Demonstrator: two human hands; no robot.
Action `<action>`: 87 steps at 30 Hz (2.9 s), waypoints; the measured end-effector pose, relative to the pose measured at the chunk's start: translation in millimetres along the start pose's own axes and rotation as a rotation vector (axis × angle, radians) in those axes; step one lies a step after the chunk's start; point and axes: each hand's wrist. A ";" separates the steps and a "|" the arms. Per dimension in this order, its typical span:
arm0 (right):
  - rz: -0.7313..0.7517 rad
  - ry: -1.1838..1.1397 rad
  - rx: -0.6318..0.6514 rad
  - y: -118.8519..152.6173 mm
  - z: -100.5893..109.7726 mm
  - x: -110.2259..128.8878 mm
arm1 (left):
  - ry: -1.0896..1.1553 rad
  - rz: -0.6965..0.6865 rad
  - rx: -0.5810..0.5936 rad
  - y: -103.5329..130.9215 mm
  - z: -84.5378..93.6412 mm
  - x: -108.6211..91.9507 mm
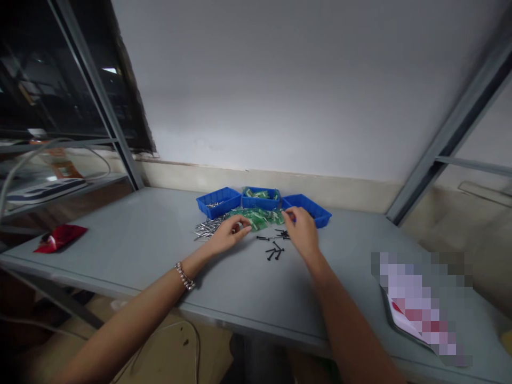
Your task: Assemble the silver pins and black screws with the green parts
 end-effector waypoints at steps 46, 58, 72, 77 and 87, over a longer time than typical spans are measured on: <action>-0.111 -0.558 0.727 7.0 -19.0 12.4 | -0.255 -0.082 0.127 -1.3 -4.3 10.7; -0.156 -0.688 0.732 12.5 -26.9 14.5 | -0.181 -0.036 0.219 -0.8 -4.4 6.2; -0.135 -0.577 0.736 7.8 -18.4 26.3 | -0.014 -0.030 0.125 -1.2 -3.3 5.3; -0.178 -0.618 0.748 8.9 -20.2 25.8 | -0.011 -0.043 0.093 -1.0 -2.6 3.2; -0.276 -0.716 0.742 10.4 -17.9 27.6 | -0.063 -0.017 0.079 -1.5 -2.5 2.0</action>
Point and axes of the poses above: each hand's wrist, its own y-axis away from the middle knuckle, its own z-axis out of the back of the hand, x = y × z, and after that the axes turned 3 degrees about z, right-handed
